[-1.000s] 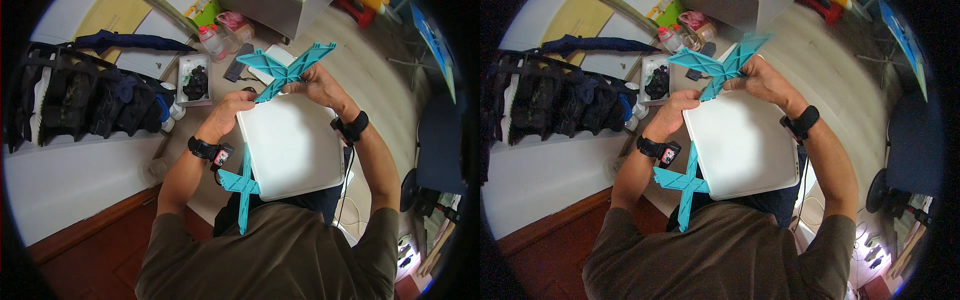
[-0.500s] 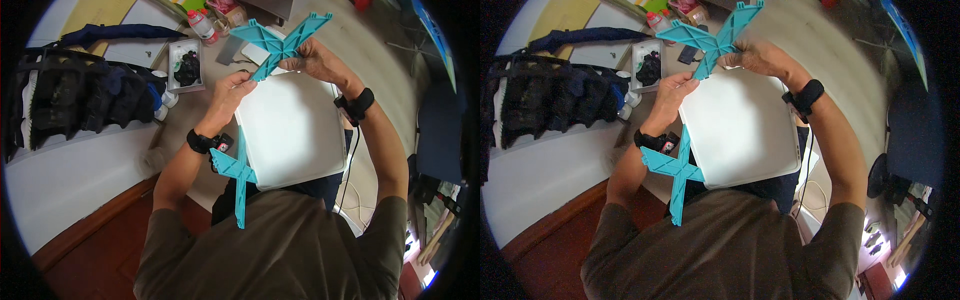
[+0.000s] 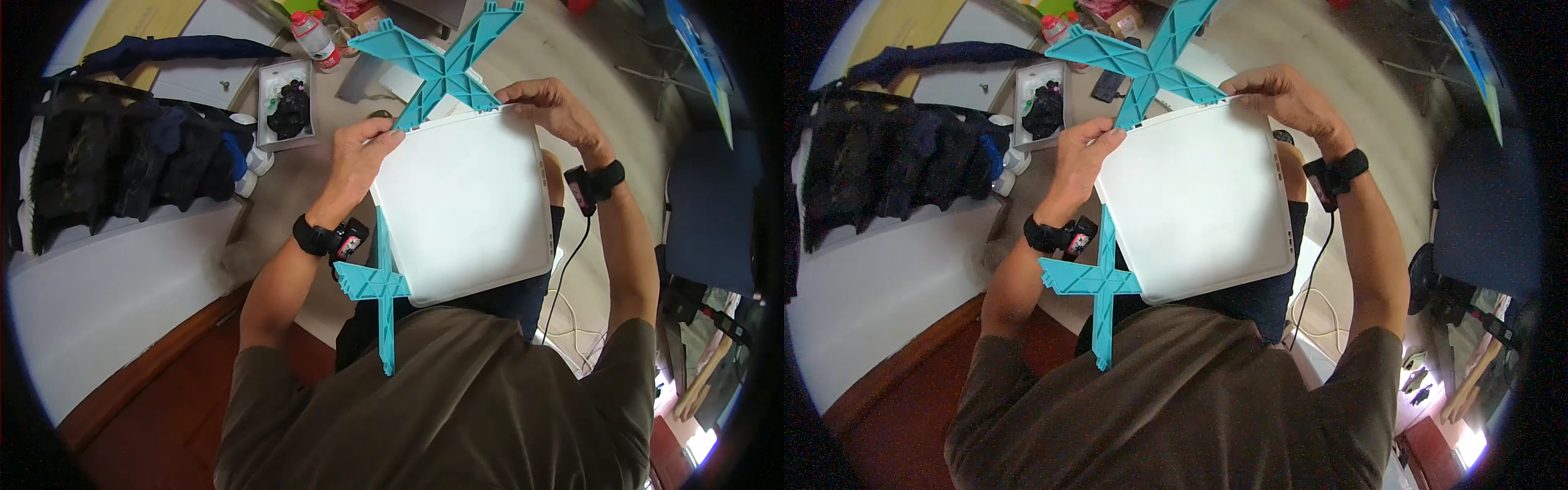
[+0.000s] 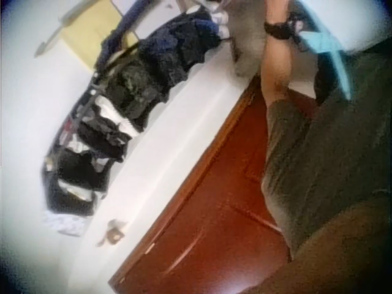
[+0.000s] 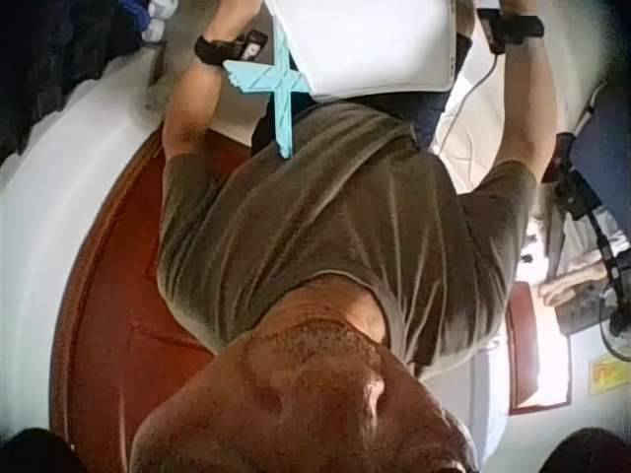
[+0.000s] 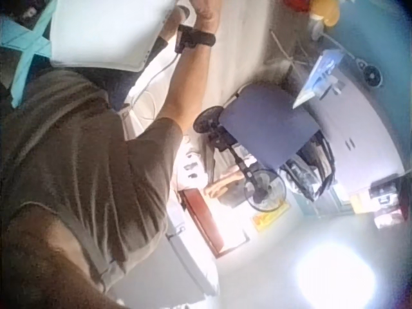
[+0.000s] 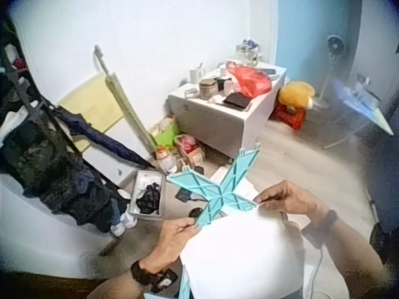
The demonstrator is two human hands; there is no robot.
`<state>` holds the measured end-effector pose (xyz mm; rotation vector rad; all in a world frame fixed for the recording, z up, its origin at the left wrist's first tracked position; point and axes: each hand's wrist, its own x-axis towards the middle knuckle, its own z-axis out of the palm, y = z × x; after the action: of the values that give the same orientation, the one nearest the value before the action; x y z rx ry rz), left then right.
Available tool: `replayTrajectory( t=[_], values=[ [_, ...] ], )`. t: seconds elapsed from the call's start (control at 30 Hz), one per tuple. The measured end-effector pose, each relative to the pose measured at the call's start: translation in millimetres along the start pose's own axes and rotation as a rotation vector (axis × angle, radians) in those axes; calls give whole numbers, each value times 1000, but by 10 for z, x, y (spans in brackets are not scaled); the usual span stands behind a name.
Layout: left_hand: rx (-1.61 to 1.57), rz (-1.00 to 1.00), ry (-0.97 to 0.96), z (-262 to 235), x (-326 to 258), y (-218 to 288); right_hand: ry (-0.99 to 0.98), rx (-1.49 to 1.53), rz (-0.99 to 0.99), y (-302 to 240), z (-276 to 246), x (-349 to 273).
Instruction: The person attaches plastic support pieces to white square panels by pressing the support tabs into the slots on the panel edges.
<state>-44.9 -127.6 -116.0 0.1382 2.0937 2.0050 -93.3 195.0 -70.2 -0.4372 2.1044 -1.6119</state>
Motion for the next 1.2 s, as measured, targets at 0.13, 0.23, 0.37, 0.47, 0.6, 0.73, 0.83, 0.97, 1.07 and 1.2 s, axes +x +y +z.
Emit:
replayTrajectory(
  t=[0.13,0.23,0.37,0.47,0.6,0.73,0.83,0.97,1.07,1.2],
  values=[
    [153,88,35,15,10,27,145,-10,62,32,105,-88],
    [168,42,42,22,-3,91,141,3,-28,96,115,-77],
    [167,88,76,37,4,44,178,-111,17,66,176,-37],
    [124,71,88,25,30,-25,192,-136,-1,90,198,-31],
    [135,39,97,22,19,-13,228,-184,-29,61,247,-36],
    [188,25,81,30,-12,104,238,-449,-110,-16,262,-40],
    [201,74,113,28,-31,80,332,-691,-361,18,281,3],
    [197,87,138,39,-58,87,322,-814,-435,0,301,26],
    [186,80,124,44,-60,111,307,-825,-425,-21,298,36],
    [217,108,121,22,-70,116,299,-848,-415,-14,306,46]
  ],
)
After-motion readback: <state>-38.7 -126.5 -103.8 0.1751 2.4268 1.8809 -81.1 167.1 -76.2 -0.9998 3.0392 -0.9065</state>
